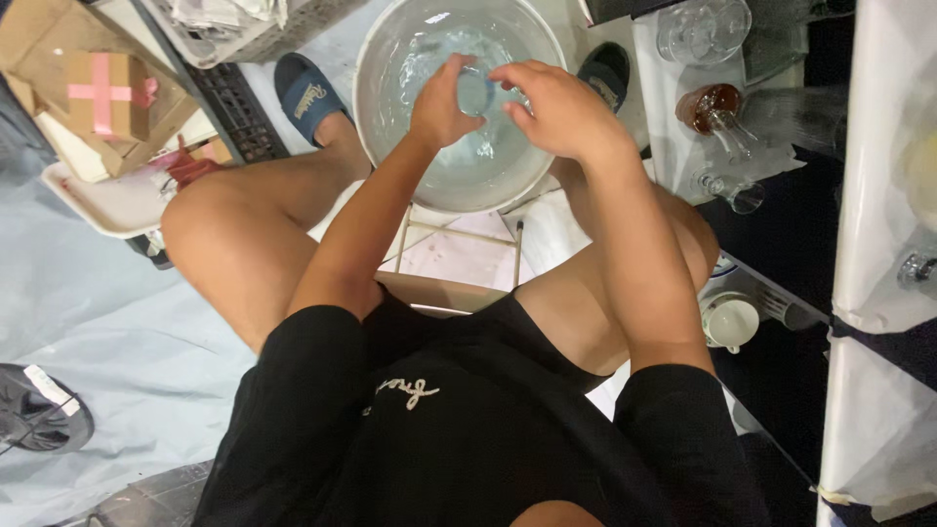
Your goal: The person washes several ceramic cups and a small bowl by hand in a bucket of water, rinsing each item and placing them on a nearby shelf.
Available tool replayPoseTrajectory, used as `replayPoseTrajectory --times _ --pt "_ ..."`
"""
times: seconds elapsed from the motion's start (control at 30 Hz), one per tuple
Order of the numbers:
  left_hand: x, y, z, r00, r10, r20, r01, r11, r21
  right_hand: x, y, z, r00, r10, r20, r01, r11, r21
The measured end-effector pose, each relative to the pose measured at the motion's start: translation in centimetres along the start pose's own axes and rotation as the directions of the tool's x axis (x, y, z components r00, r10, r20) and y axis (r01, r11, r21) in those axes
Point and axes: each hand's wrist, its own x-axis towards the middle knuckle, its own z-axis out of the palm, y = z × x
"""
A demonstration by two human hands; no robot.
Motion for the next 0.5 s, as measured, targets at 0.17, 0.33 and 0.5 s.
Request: replayPoseTrajectory --times 0.17,0.33,0.5 --pt "-1.1 5.4 -4.2 0.99 0.121 0.074 -0.129 0.985 0.111 0.4 -0.7 0.8 0.999 -0.044 -0.009 0.044 0.998 -0.037" --pt "-2.1 9.7 -6.9 0.978 0.156 0.135 -0.18 0.965 0.189 0.0 -1.3 2.6 0.997 -0.063 0.038 0.066 0.992 -0.106" --pt "-2.6 11.1 -8.1 0.978 0.141 0.156 -0.177 0.952 0.249 1.0 -1.9 4.2 0.993 -0.094 0.072 0.103 0.986 -0.133"
